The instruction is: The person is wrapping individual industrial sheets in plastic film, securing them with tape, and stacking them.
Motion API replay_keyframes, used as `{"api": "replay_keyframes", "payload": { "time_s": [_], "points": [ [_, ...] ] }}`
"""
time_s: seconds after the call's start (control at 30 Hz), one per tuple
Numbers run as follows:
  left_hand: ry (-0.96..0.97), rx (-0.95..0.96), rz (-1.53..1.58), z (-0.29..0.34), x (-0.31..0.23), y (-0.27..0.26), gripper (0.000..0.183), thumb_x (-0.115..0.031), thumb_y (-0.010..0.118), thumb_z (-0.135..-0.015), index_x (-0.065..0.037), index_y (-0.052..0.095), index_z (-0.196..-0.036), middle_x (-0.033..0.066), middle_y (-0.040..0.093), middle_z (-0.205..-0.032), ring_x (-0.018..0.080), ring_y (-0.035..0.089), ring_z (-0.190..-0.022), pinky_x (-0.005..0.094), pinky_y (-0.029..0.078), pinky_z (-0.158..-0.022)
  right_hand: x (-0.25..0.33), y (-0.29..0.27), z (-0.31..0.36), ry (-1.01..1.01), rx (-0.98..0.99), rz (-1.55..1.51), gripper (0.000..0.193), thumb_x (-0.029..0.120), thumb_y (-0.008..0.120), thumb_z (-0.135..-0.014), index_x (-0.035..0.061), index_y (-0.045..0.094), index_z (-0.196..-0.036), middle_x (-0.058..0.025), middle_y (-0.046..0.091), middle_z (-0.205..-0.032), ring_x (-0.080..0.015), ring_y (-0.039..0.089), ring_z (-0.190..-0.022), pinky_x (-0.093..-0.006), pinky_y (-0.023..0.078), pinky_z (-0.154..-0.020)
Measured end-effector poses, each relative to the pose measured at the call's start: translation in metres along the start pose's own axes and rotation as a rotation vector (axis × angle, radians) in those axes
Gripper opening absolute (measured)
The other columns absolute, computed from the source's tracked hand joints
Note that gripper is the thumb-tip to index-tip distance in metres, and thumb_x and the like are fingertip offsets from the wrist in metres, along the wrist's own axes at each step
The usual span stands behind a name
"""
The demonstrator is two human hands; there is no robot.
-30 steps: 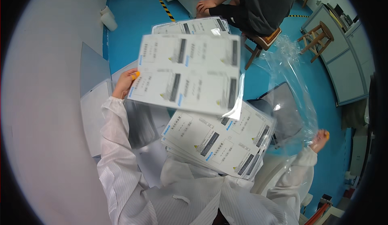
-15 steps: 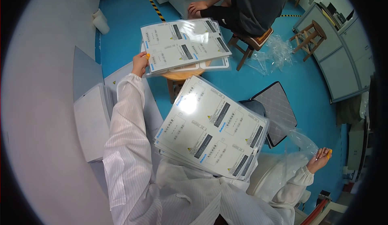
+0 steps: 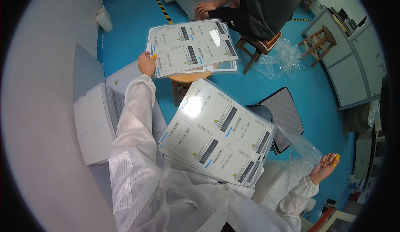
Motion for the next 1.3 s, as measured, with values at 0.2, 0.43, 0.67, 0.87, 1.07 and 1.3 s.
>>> {"api": "replay_keyframes", "payload": {
  "time_s": [0.2,0.43,0.67,0.87,1.07,1.3],
  "points": [
    [0.164,0.087,0.042,0.029,-0.029,-0.033,0.029,-0.013,0.069,-0.072,-0.003,0.063,-0.099,0.0087,0.063,-0.076,0.0209,0.06,-0.066,0.0317,0.048,-0.064,-0.049,0.111,0.048,0.167,0.161,0.052,0.028,0.026,0.05,-0.093,0.0028,0.043,-0.106,0.0013,0.041,-0.064,-0.0031,0.029,-0.044,-0.0156,0.025,-0.037],
    [0.153,1.079,0.105,0.2,-0.037,-0.064,0.022,-0.006,0.061,-0.078,-0.001,0.065,-0.099,0.0078,0.064,-0.075,0.0139,0.06,-0.071,0.0267,0.047,-0.065,-0.149,0.23,0.161,0.534,0.621,0.166,0.046,0.036,0.067,-0.079,0.0056,0.043,-0.104,-0.0017,0.048,-0.076,-0.0084,0.045,-0.053,-0.0201,0.035,-0.048],
    [0.285,0.966,-0.05,0.257,-0.041,-0.113,0.034,0.002,0.062,-0.077,-0.004,0.062,-0.11,0.0113,0.065,-0.082,0.0199,0.059,-0.068,0.0267,0.048,-0.067,-0.208,0.318,0.259,0.5,1.117,0.428,0.025,0.018,0.067,-0.079,0.002,0.051,-0.091,-0.0031,0.051,-0.069,-0.0108,0.049,-0.055,-0.0219,0.042,-0.053],
    [0.158,0.995,0.08,0.255,-0.041,-0.115,0.031,0.001,0.062,-0.076,-0.003,0.064,-0.106,0.0118,0.065,-0.078,0.018,0.062,-0.063,0.0269,0.05,-0.059,-0.233,0.347,0.343,0.259,1.346,0.657,0.037,0.023,0.075,-0.07,0.0001,0.054,-0.09,-0.014,0.058,-0.072,-0.0317,0.059,-0.062,-0.0329,0.049,-0.058],
    [-0.007,1.055,0.179,0.258,-0.031,-0.106,0.027,0.002,0.061,-0.077,-0.004,0.066,-0.103,0.0069,0.062,-0.07,0.011,0.058,-0.053,0.0233,0.048,-0.05,-0.26,0.338,0.356,0.229,1.304,0.822,0.043,0.023,0.078,-0.065,0.0012,0.052,-0.091,-0.0153,0.057,-0.083,-0.0344,0.06,-0.069,-0.0375,0.05,-0.058],
    [-0.053,1.066,0.212,0.256,-0.026,-0.101,0.025,0.001,0.062,-0.078,-0.004,0.067,-0.102,0.005,0.061,-0.069,0.0085,0.056,-0.052,0.022,0.047,-0.049,-0.253,0.34,0.358,0.234,1.322,0.82,0.041,0.021,0.078,-0.065,0.001,0.052,-0.089,-0.0137,0.056,-0.084,-0.0329,0.059,-0.069,-0.0363,0.049,-0.058]
  ]
}}
Point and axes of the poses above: each hand's wrist, its own z-axis away from the middle knuckle, its own y-axis out of the palm, x = y × z, the point moved 10 cm from there along -z, towards the middle knuckle
